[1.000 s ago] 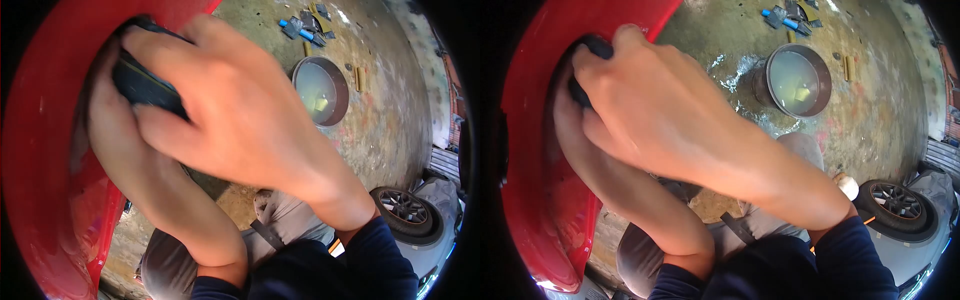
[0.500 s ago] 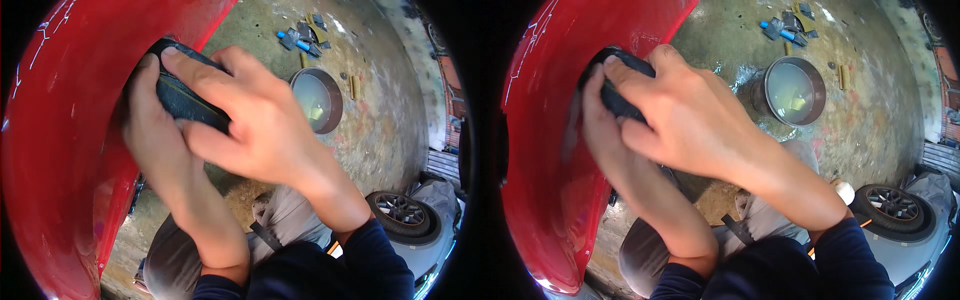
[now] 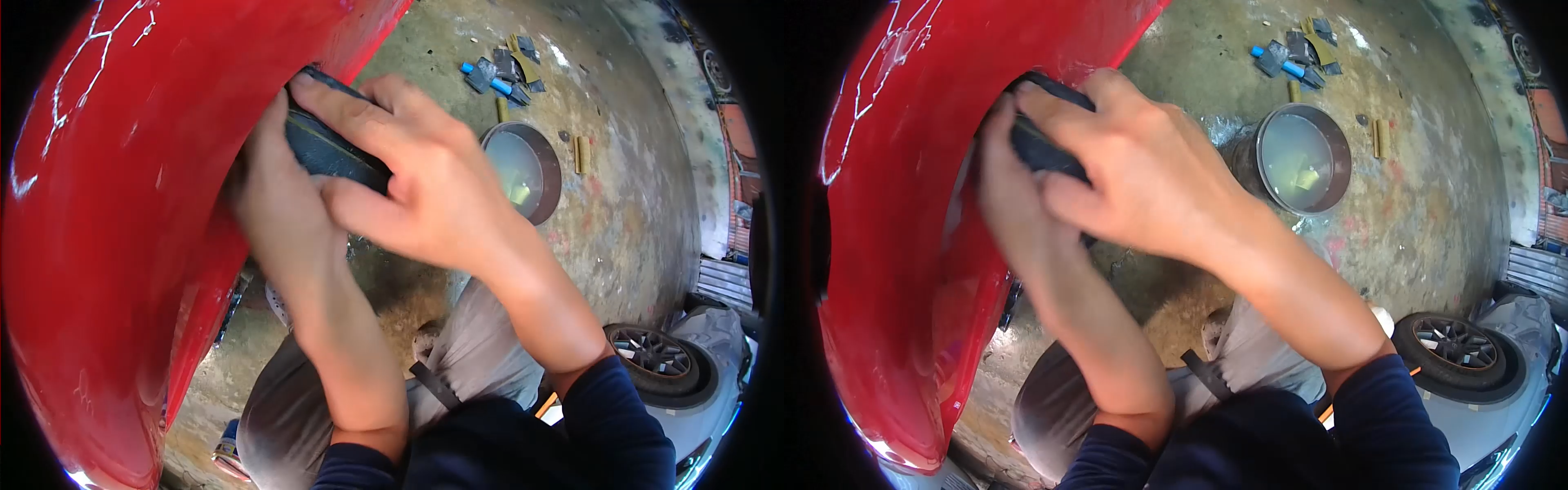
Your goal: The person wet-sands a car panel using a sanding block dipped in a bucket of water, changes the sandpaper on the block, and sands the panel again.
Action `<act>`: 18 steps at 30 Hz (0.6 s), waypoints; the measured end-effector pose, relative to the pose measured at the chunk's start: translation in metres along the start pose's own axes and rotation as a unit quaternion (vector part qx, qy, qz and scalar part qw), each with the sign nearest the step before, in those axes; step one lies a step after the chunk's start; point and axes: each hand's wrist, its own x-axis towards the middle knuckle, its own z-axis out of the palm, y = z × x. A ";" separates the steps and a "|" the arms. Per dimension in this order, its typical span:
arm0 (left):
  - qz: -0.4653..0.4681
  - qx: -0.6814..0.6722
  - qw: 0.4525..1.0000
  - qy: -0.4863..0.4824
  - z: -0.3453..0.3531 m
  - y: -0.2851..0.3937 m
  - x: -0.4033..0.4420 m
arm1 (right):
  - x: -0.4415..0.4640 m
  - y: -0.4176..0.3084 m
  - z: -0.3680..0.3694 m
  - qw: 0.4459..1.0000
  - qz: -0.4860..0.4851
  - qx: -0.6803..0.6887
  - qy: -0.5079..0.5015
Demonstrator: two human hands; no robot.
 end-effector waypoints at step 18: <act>0.032 0.005 0.996 0.081 0.019 -0.079 -0.038 | -0.080 0.064 -0.033 0.995 0.095 0.025 -0.015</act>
